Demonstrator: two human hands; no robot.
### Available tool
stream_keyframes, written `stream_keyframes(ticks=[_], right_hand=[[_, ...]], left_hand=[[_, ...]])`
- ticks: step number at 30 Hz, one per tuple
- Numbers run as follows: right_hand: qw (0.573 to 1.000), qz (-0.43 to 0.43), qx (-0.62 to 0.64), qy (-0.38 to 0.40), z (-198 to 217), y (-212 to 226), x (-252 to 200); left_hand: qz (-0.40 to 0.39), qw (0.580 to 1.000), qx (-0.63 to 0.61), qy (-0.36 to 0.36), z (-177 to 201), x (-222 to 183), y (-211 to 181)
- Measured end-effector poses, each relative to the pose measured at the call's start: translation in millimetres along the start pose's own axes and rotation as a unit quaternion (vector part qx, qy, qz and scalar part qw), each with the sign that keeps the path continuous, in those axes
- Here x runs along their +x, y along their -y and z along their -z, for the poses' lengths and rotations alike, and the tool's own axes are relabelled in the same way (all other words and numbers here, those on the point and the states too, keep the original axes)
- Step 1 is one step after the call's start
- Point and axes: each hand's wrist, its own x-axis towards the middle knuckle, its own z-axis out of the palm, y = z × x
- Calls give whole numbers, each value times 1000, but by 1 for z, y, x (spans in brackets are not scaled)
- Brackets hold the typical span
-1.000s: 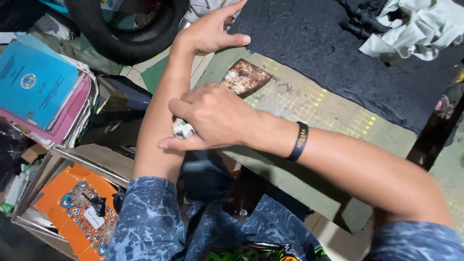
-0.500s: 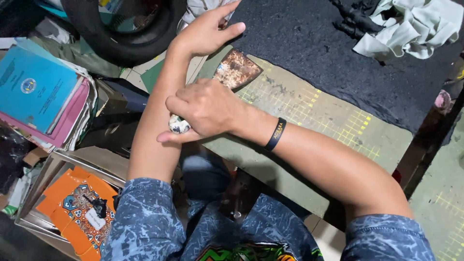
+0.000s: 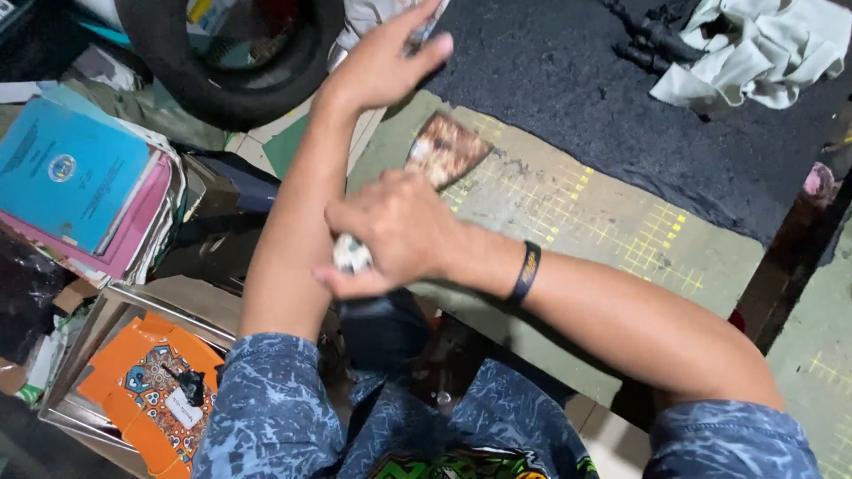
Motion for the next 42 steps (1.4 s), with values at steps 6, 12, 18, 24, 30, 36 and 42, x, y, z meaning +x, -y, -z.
stream_keyframes(ticks=[6, 12, 18, 24, 30, 36, 42], right_hand=[[999, -17, -28, 33, -4, 14, -5], [1000, -13, -6, 9, 2, -6, 1], [999, -9, -43, 7, 1, -11, 0], [999, 10, -48, -5, 2, -16, 0], [991, 108, -82, -18, -2, -10, -5], [996, 79, -43, -7, -6, -12, -4], [997, 66, 28, -20, -10, 4, -10]], left_hand=[[-40, 996, -65, 54, -4, 3, -18], [-70, 994, -86, -2, -12, 7, -12], [-85, 994, -62, -10, -11, 5, -14], [-72, 996, -51, 2, -8, 1, -21], [-54, 991, -124, 25, -6, 5, -13], [-40, 990, -126, 44, 3, 4, -19], [-24, 986, -155, 55, 4, 0, -21]])
